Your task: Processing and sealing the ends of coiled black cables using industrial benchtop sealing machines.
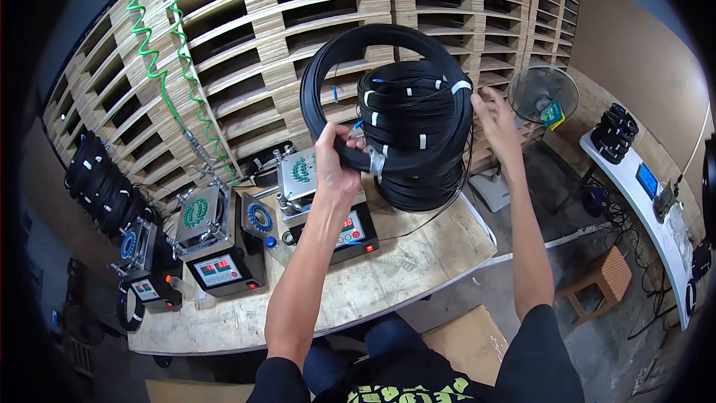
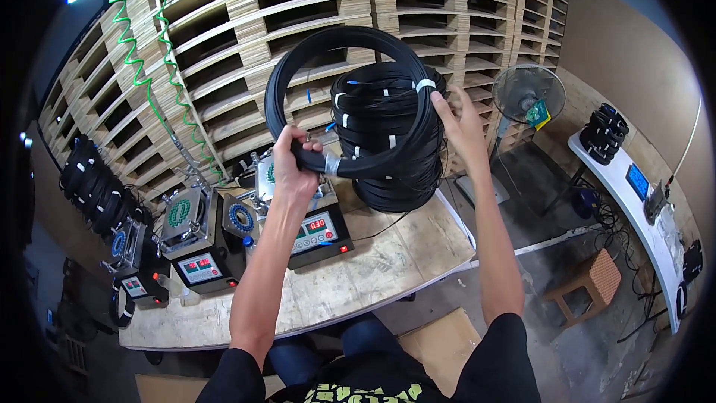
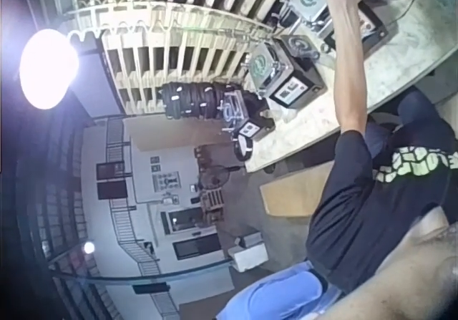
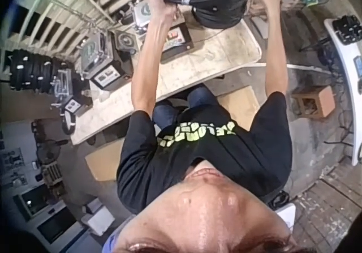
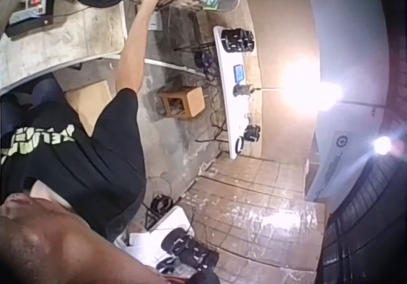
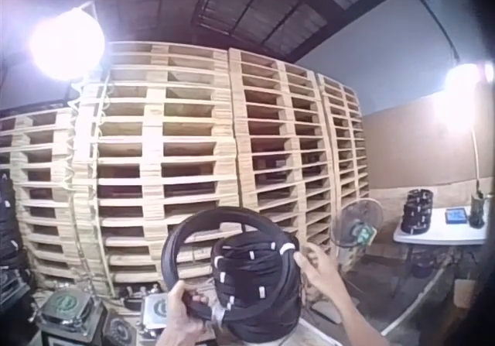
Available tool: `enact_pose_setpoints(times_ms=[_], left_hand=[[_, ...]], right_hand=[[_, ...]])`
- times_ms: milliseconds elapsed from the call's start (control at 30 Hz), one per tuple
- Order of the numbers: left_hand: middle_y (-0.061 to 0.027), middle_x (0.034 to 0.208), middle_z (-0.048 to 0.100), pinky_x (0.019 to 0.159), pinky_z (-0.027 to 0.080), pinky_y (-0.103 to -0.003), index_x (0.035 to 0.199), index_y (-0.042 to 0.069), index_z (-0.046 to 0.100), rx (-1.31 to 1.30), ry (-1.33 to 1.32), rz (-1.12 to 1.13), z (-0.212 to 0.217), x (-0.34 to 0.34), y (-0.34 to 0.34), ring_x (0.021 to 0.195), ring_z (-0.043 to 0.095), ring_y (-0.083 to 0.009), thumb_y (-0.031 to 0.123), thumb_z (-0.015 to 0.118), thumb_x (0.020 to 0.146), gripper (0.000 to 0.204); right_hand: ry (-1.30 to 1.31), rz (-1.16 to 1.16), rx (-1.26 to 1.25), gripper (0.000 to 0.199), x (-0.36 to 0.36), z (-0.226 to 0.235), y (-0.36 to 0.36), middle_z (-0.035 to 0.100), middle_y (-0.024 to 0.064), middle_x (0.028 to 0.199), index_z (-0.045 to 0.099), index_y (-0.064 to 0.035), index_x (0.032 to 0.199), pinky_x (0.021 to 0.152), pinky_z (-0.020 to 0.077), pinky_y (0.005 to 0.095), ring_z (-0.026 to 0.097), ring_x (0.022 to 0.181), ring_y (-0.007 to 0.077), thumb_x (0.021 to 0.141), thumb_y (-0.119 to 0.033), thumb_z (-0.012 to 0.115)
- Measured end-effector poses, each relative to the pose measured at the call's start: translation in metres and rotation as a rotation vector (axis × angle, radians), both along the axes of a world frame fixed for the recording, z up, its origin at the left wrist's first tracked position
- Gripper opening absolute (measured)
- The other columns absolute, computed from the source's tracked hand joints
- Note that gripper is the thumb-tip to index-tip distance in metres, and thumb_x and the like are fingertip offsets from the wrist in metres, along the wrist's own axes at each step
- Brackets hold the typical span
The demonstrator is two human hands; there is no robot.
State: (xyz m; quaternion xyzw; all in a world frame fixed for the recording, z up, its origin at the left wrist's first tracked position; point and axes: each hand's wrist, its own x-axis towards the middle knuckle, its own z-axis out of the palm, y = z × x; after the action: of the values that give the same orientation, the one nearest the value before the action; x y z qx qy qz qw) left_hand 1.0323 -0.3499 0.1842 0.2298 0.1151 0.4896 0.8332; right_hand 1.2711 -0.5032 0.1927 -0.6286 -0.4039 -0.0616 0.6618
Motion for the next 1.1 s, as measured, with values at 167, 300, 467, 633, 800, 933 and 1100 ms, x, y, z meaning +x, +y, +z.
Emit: enact_pose_setpoints(times_ms=[167, 300, 467, 633, 800, 933, 1100], left_hand=[[-0.001, 0.072, 0.043, 0.067, 0.043, -0.031, 0.089, 0.009, 0.052, 0.212, -0.124, -0.066, -0.026, -0.054, -0.025, 0.063, 0.045, -0.013, 0.001, 0.06, 0.083, 0.013], [-0.0028, 0.088, 0.052, 0.089, 0.053, -0.046, 0.119, 0.01, 0.053, 0.398, -0.065, -0.205, -0.037, -0.113, -0.02, 0.085, 0.057, -0.019, 0.024, 0.066, 0.091, 0.033], [-0.0079, 0.094, 0.063, 0.081, 0.056, -0.037, 0.133, -0.003, 0.05, 0.82, 0.268, -0.077, 0.003, -0.185, -0.001, 0.081, 0.065, -0.0193, 0.039, 0.076, 0.085, 0.068], [-0.0057, 0.096, 0.067, 0.082, 0.053, -0.028, 0.132, 0.0, 0.057, 0.953, 0.767, 0.014, 0.014, -0.214, -0.021, 0.089, 0.065, -0.0125, 0.015, 0.087, 0.072, 0.069], [-0.0046, 0.102, 0.069, 0.084, 0.051, -0.025, 0.14, 0.007, 0.057, 1.138, 0.964, 0.182, 0.011, -0.201, -0.04, 0.091, 0.063, -0.0085, 0.007, 0.08, 0.076, 0.068], [-0.0042, 0.095, 0.069, 0.08, 0.05, -0.023, 0.144, 0.008, 0.053, 1.056, 0.918, 0.216, -0.01, -0.202, -0.027, 0.085, 0.061, -0.0068, 0.002, 0.077, 0.075, 0.074], [-0.0098, 0.098, 0.069, 0.083, 0.051, -0.026, 0.16, 0.012, 0.027, 0.939, 0.96, 0.237, -0.024, -0.201, -0.004, 0.086, 0.062, -0.011, 0.001, 0.079, 0.073, 0.102]], right_hand=[[0.41, 0.49, 0.013, 0.051, -0.045, 0.011, -0.001, 0.058, 0.0008, 0.075, 0.063, -0.0021, 0.107, 0.064, 0.0488, 0.024, 0.059, 0.069, 0.0106, 0.093, -0.052, 0.068], [0.407, 0.58, 0.174, 0.041, -0.079, 0.016, -0.002, 0.054, -0.0037, 0.066, 0.065, -0.0073, 0.093, 0.057, 0.0404, 0.0219, 0.052, 0.06, 0.0056, 0.091, -0.048, 0.071], [0.071, 0.631, -0.037, 0.032, -0.103, 0.053, -0.003, 0.055, -0.0067, 0.071, 0.066, -0.0059, 0.085, 0.06, 0.0363, 0.0195, 0.048, 0.065, 0.0016, 0.089, -0.036, 0.077], [-0.254, 0.706, -0.166, 0.032, -0.148, 0.056, 0.001, 0.07, 0.0033, 0.081, 0.073, 0.0049, 0.091, 0.068, 0.0464, 0.0245, 0.059, 0.073, 0.0076, 0.083, -0.025, 0.082], [-0.43, 0.791, -0.503, 0.045, -0.184, 0.048, 0.017, 0.07, 0.008, 0.075, 0.073, 0.0054, 0.091, 0.067, 0.0504, 0.028, 0.063, 0.07, 0.012, 0.075, -0.035, 0.086], [-0.469, 0.792, -0.537, 0.051, -0.175, 0.033, 0.038, 0.071, 0.0109, 0.079, 0.073, 0.0047, 0.097, 0.07, 0.0518, 0.0295, 0.064, 0.071, 0.015, 0.074, -0.039, 0.087], [-0.213, 0.909, -0.679, 0.056, -0.119, -0.016, 0.065, 0.068, 0.0023, 0.088, 0.067, 0.0044, 0.113, 0.076, 0.0472, 0.0266, 0.058, 0.079, 0.0102, 0.077, -0.034, 0.087]])
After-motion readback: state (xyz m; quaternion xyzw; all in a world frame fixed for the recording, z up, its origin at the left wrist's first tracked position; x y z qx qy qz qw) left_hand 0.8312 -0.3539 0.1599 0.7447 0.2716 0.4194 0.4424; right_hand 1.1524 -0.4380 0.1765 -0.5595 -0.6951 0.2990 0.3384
